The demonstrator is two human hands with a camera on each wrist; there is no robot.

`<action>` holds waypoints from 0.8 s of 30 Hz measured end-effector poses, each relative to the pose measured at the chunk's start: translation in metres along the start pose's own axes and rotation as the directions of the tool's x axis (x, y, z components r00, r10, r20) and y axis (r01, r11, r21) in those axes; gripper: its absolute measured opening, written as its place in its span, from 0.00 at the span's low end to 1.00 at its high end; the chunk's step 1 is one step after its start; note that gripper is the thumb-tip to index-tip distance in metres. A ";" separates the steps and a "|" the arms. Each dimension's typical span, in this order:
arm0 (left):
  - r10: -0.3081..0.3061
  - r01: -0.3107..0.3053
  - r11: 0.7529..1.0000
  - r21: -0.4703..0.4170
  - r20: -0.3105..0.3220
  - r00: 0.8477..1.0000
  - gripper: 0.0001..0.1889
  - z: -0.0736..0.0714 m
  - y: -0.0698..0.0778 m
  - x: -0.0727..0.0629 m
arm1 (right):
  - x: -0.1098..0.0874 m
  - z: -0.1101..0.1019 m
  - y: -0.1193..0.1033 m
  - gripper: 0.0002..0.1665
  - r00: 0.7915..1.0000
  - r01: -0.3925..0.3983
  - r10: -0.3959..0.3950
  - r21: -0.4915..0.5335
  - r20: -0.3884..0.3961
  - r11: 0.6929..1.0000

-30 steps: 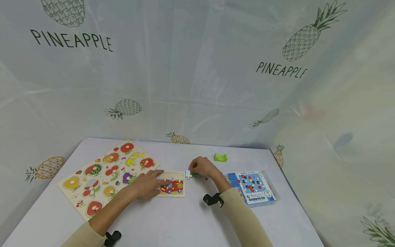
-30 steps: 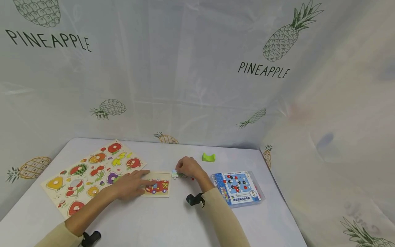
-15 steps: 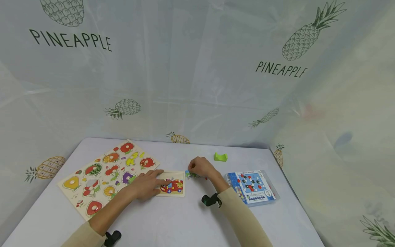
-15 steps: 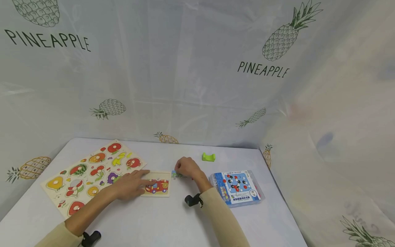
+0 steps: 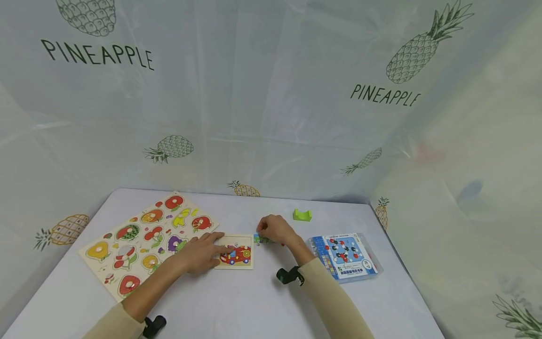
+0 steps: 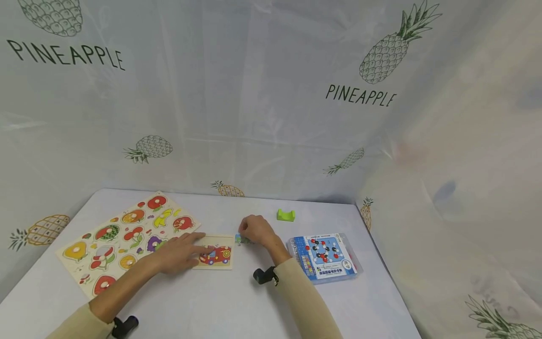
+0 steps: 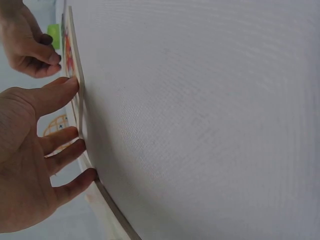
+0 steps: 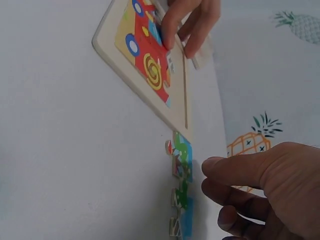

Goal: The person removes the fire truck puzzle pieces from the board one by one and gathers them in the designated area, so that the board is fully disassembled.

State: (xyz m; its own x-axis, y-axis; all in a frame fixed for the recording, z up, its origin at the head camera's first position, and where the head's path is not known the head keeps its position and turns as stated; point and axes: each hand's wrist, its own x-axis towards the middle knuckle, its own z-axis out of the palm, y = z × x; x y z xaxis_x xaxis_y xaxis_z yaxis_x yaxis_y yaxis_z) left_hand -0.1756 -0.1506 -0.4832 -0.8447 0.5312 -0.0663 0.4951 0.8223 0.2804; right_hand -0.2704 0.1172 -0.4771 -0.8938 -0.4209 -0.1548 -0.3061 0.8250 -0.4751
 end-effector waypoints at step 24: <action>0.000 0.000 1.000 0.011 -0.030 1.000 0.22 0.002 -0.001 0.000 | -0.039 0.030 -0.029 0.19 0.998 0.060 -0.061 0.088 0.013 0.994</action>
State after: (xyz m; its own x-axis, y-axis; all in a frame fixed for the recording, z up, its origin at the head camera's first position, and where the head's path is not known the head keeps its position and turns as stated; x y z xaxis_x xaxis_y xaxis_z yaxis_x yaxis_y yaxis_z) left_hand -0.1756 -0.1512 -0.4857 -0.8501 0.5252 -0.0378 0.4973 0.8245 0.2700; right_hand -0.2170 0.0984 -0.4839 -0.8689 -0.4757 -0.1368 -0.3293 0.7620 -0.5576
